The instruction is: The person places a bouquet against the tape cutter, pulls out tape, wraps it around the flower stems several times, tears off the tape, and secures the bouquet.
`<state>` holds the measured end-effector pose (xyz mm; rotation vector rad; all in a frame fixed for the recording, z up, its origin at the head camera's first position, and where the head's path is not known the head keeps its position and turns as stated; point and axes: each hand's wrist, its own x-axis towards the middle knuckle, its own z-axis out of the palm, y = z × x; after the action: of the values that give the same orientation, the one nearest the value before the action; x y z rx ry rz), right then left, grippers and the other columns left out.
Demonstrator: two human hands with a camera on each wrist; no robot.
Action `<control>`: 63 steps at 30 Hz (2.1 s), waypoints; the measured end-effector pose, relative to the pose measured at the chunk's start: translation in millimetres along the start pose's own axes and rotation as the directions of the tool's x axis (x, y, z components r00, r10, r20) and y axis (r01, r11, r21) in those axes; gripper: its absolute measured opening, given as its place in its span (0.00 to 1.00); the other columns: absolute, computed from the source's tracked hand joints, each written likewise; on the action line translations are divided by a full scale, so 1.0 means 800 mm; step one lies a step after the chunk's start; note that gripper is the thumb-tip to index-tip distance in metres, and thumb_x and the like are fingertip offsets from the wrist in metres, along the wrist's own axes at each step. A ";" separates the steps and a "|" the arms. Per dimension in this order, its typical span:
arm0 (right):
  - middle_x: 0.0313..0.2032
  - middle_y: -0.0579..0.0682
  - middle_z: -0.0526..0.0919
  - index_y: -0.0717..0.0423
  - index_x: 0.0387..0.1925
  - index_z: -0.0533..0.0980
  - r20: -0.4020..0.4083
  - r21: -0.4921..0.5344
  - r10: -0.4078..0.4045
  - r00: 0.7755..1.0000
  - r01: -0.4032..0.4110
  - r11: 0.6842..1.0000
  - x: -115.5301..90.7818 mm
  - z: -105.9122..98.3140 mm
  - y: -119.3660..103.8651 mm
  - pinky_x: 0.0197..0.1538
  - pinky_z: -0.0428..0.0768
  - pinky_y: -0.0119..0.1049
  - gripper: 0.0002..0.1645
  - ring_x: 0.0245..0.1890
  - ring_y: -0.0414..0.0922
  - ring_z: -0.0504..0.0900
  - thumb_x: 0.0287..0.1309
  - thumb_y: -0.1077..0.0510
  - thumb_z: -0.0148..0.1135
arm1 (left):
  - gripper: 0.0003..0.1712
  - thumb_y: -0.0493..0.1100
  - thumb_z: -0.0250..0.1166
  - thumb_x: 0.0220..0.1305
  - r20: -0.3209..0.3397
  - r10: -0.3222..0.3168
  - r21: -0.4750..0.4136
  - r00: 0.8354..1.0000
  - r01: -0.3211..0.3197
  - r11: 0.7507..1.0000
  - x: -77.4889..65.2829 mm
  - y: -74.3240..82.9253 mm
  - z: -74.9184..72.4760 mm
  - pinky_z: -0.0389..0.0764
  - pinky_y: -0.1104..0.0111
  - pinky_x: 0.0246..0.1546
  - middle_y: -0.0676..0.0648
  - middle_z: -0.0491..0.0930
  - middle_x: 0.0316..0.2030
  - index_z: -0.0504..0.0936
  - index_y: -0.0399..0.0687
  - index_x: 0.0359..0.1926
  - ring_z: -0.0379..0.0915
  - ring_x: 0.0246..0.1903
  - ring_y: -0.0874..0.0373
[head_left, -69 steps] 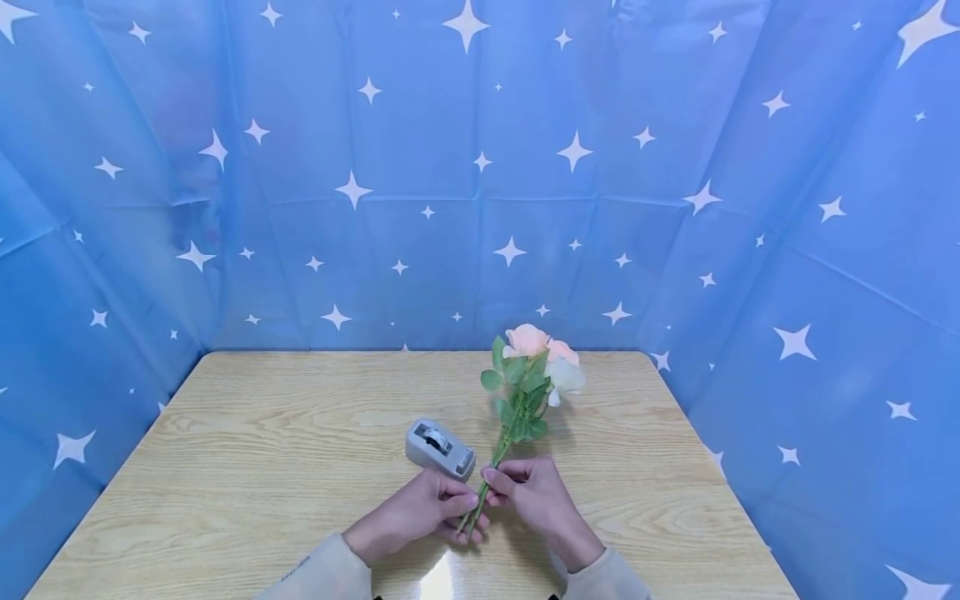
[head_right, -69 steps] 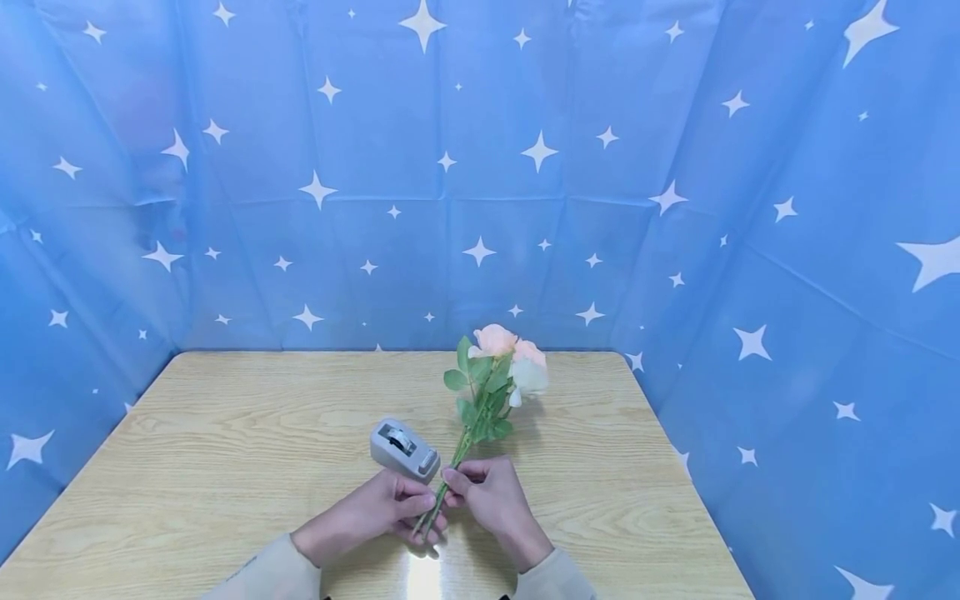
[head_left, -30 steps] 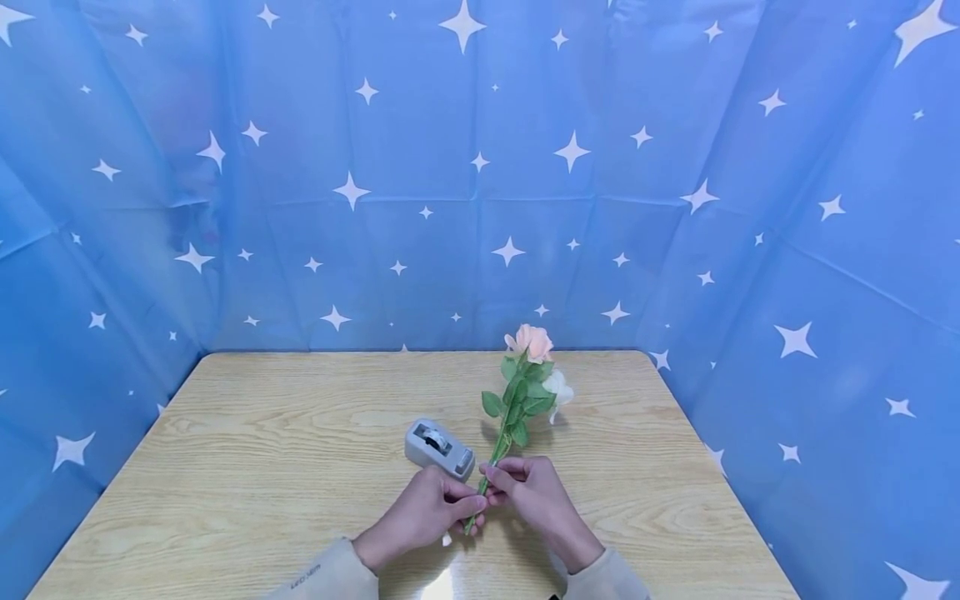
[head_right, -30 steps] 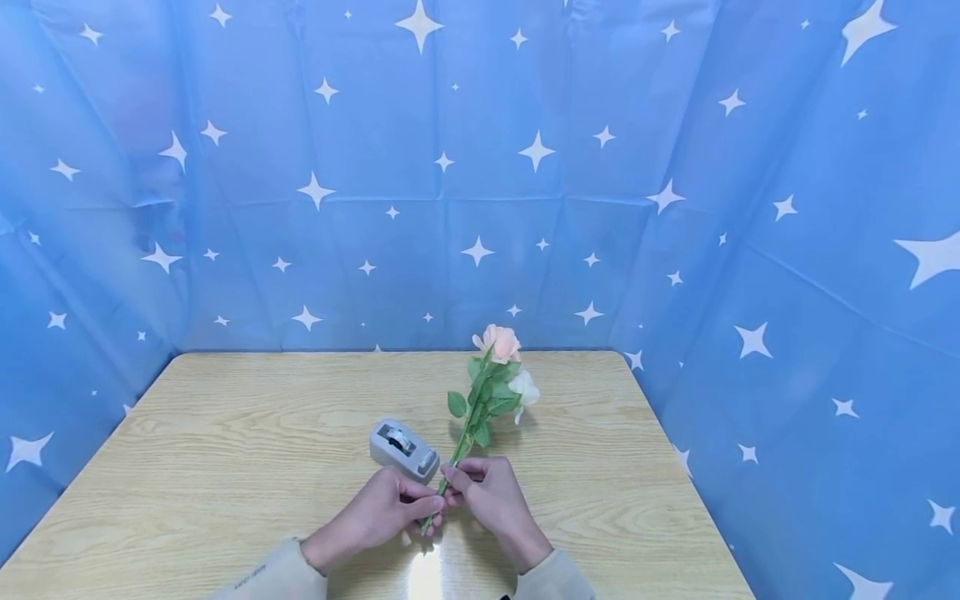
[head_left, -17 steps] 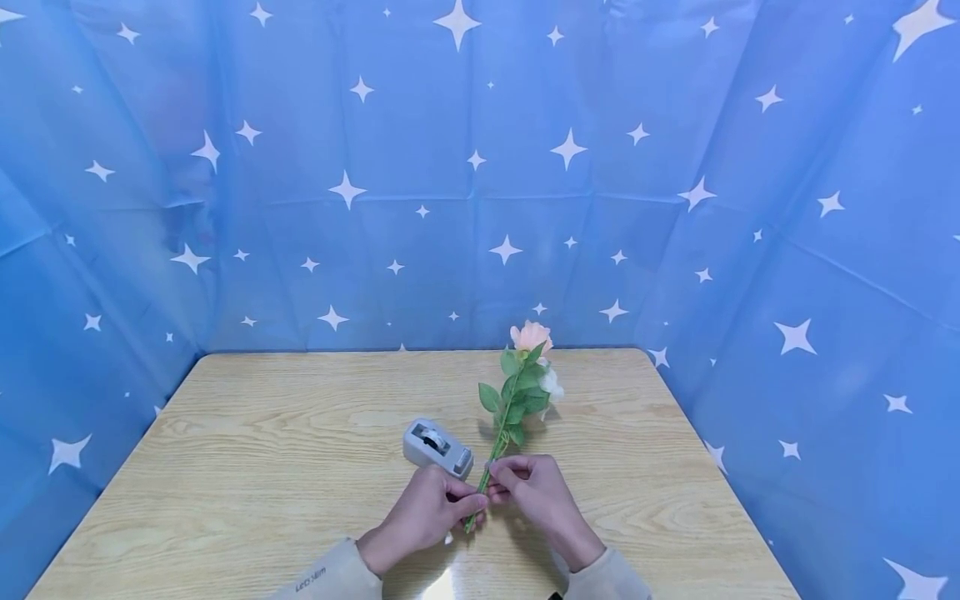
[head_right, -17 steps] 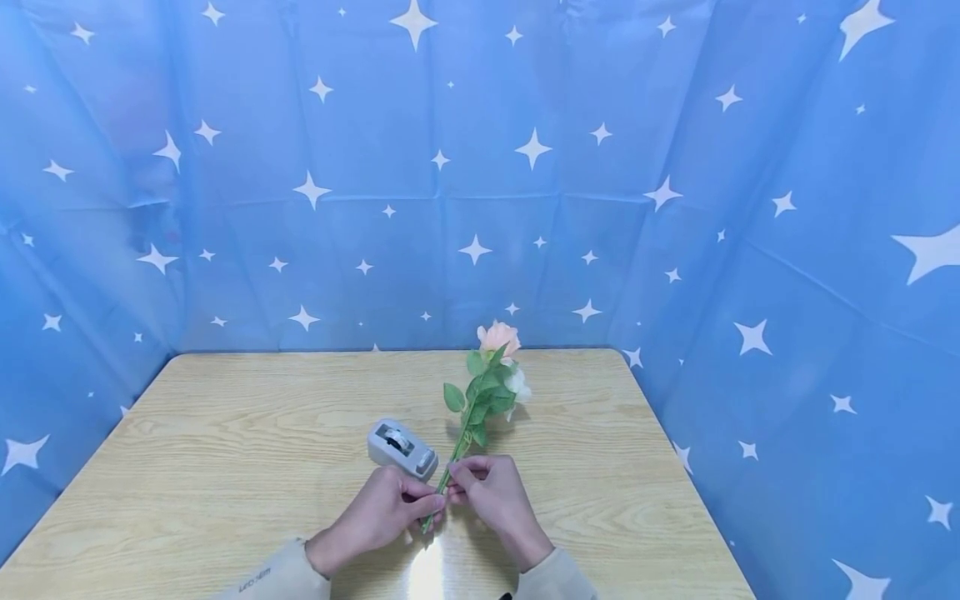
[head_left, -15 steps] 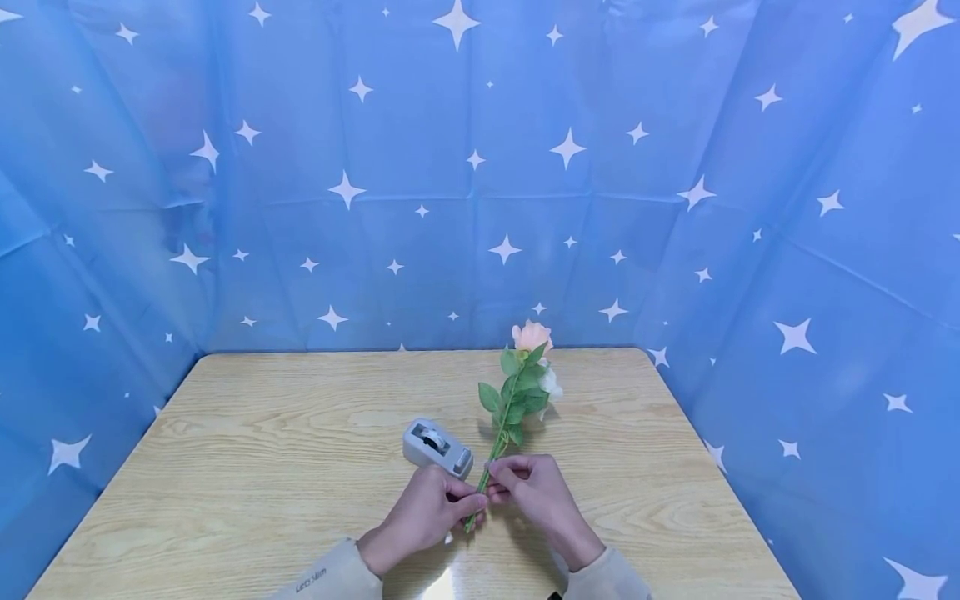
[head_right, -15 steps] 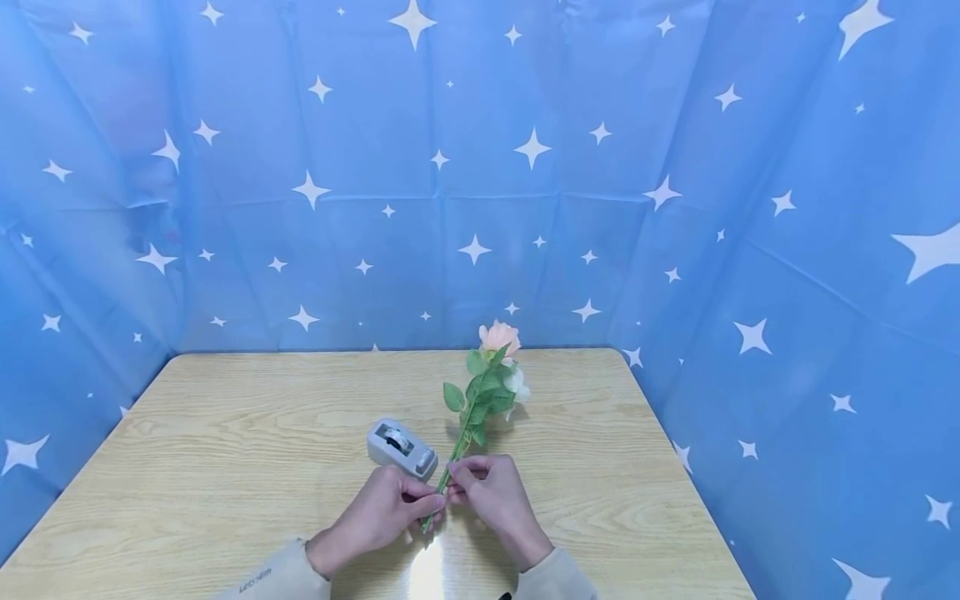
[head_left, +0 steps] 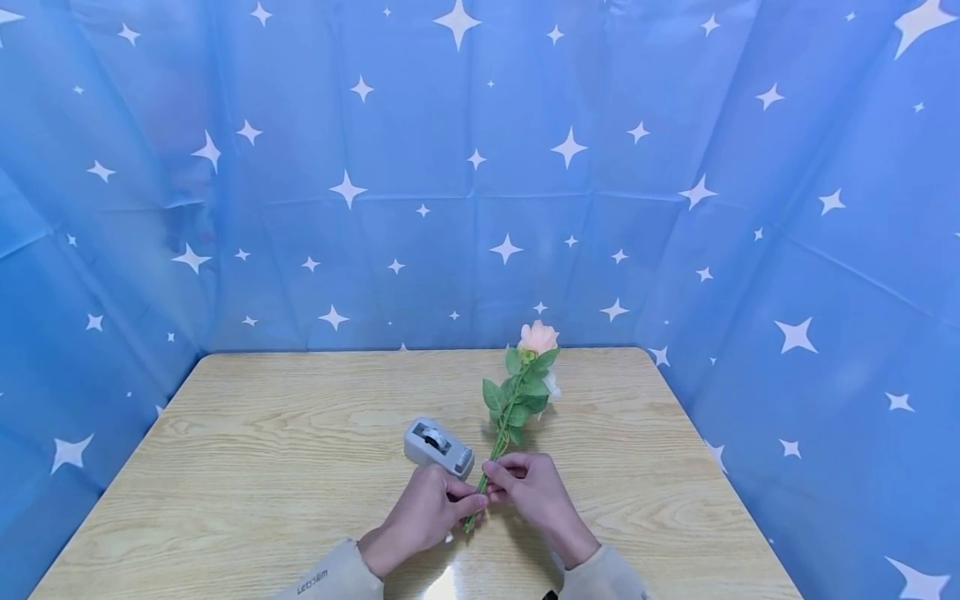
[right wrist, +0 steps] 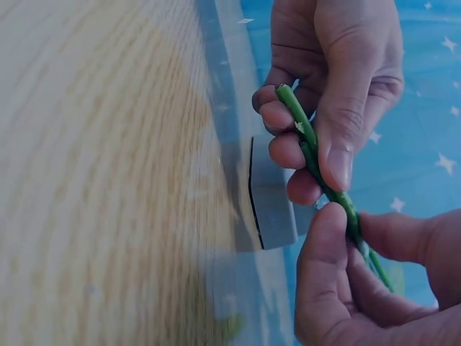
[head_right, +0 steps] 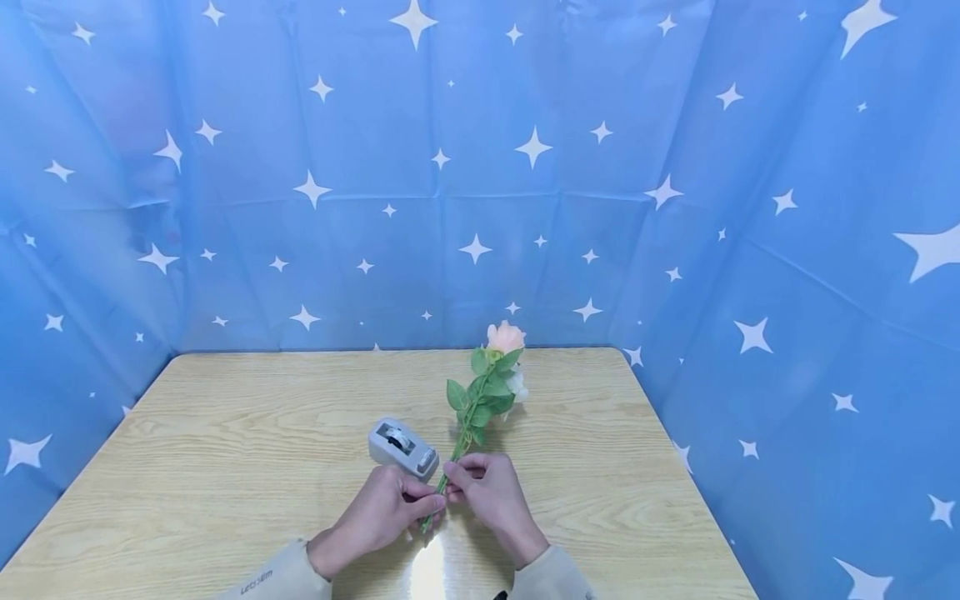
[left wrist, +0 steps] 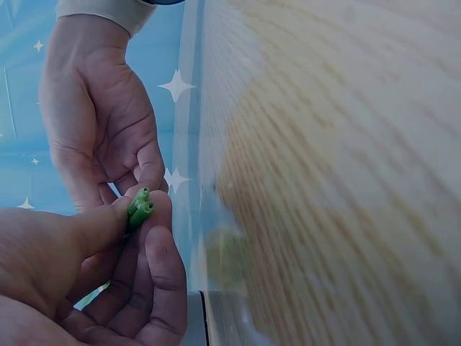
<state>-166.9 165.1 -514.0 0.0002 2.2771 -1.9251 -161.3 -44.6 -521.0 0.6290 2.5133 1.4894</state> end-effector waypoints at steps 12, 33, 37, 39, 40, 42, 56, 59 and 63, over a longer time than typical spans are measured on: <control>0.35 0.56 0.93 0.75 0.51 0.89 -0.021 -0.049 0.001 1.000 -0.002 0.999 -0.001 0.002 -0.002 0.38 0.91 0.31 0.13 0.32 0.41 0.89 0.81 0.63 0.72 | 0.04 0.43 0.82 0.75 -0.011 -0.011 -0.022 1.000 0.011 1.000 0.001 -0.002 0.001 0.75 0.77 0.20 0.52 0.94 0.26 1.01 0.49 0.43 0.77 0.21 0.72; 0.38 0.53 0.93 0.71 0.54 0.88 0.033 -0.059 0.017 0.999 -0.015 0.998 -0.001 0.000 -0.004 0.44 0.90 0.32 0.13 0.37 0.43 0.90 0.83 0.62 0.69 | 0.13 0.43 0.74 0.83 0.171 -0.116 -0.312 0.979 0.165 0.936 0.004 -0.017 -0.016 0.96 0.65 0.32 0.41 0.97 0.42 0.96 0.37 0.54 0.91 0.31 0.58; 0.37 0.53 0.92 0.69 0.53 0.89 0.025 -0.069 0.016 1.000 -0.015 0.998 -0.001 0.001 -0.006 0.44 0.87 0.31 0.12 0.37 0.44 0.89 0.82 0.62 0.69 | 0.15 0.41 0.69 0.87 0.243 -0.152 -0.425 0.958 0.247 0.871 0.005 -0.019 -0.017 0.98 0.64 0.41 0.36 0.97 0.45 0.94 0.33 0.58 0.96 0.38 0.54; 0.37 0.52 0.92 0.68 0.53 0.89 0.022 -0.082 0.010 1.000 -0.008 0.997 0.000 0.002 -0.006 0.43 0.85 0.30 0.11 0.38 0.44 0.88 0.82 0.61 0.70 | 0.16 0.40 0.66 0.89 0.285 -0.166 -0.477 0.944 0.290 0.830 0.006 -0.020 -0.017 0.98 0.64 0.45 0.35 0.97 0.47 0.92 0.31 0.60 0.98 0.42 0.51; 0.37 0.52 0.92 0.68 0.52 0.89 0.021 -0.087 0.007 1.000 -0.005 0.996 0.000 0.002 -0.006 0.43 0.85 0.30 0.11 0.38 0.44 0.87 0.82 0.62 0.70 | 0.16 0.39 0.65 0.89 0.303 -0.170 -0.499 0.938 0.308 0.810 0.006 -0.020 -0.016 0.98 0.64 0.47 0.35 0.97 0.48 0.92 0.30 0.61 0.98 0.44 0.50; 0.37 0.52 0.92 0.67 0.52 0.90 0.019 -0.093 0.001 1.000 0.001 0.996 0.001 0.002 -0.005 0.42 0.83 0.29 0.11 0.38 0.43 0.86 0.82 0.62 0.70 | 0.16 0.38 0.64 0.90 0.328 -0.175 -0.530 0.928 0.334 0.779 0.007 -0.022 -0.016 0.98 0.65 0.48 0.35 0.97 0.48 0.91 0.30 0.62 0.98 0.47 0.49; 0.36 0.52 0.91 0.72 0.54 0.88 0.047 -0.040 0.001 0.999 0.001 0.999 0.004 0.002 -0.003 0.44 0.86 0.30 0.13 0.37 0.42 0.87 0.83 0.64 0.68 | 0.14 0.37 0.71 0.84 0.283 -0.188 -0.531 0.941 0.317 0.786 0.008 -0.022 -0.017 0.95 0.68 0.43 0.40 0.96 0.43 0.93 0.29 0.59 0.93 0.37 0.58; 0.35 0.51 0.92 0.72 0.56 0.88 0.061 -0.038 0.004 0.998 -0.001 0.999 0.004 0.001 -0.005 0.46 0.87 0.29 0.14 0.37 0.42 0.87 0.83 0.63 0.68 | 0.13 0.38 0.72 0.84 0.249 -0.183 -0.491 0.951 0.286 0.823 0.008 -0.018 -0.017 0.93 0.72 0.38 0.39 0.97 0.41 0.94 0.31 0.57 0.93 0.35 0.60; 0.37 0.54 0.93 0.73 0.58 0.88 0.065 -0.044 -0.014 0.998 0.017 0.999 0.004 0.000 -0.003 0.47 0.88 0.29 0.15 0.37 0.42 0.88 0.83 0.63 0.68 | 0.12 0.39 0.74 0.83 0.203 -0.169 -0.429 0.964 0.243 0.870 0.006 -0.013 -0.015 0.91 0.73 0.34 0.36 0.97 0.39 0.96 0.33 0.54 0.93 0.33 0.60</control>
<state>-170.6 164.5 -511.7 -0.0847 2.2840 -1.8531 -172.7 -56.5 -523.3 0.3677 1.9390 1.7719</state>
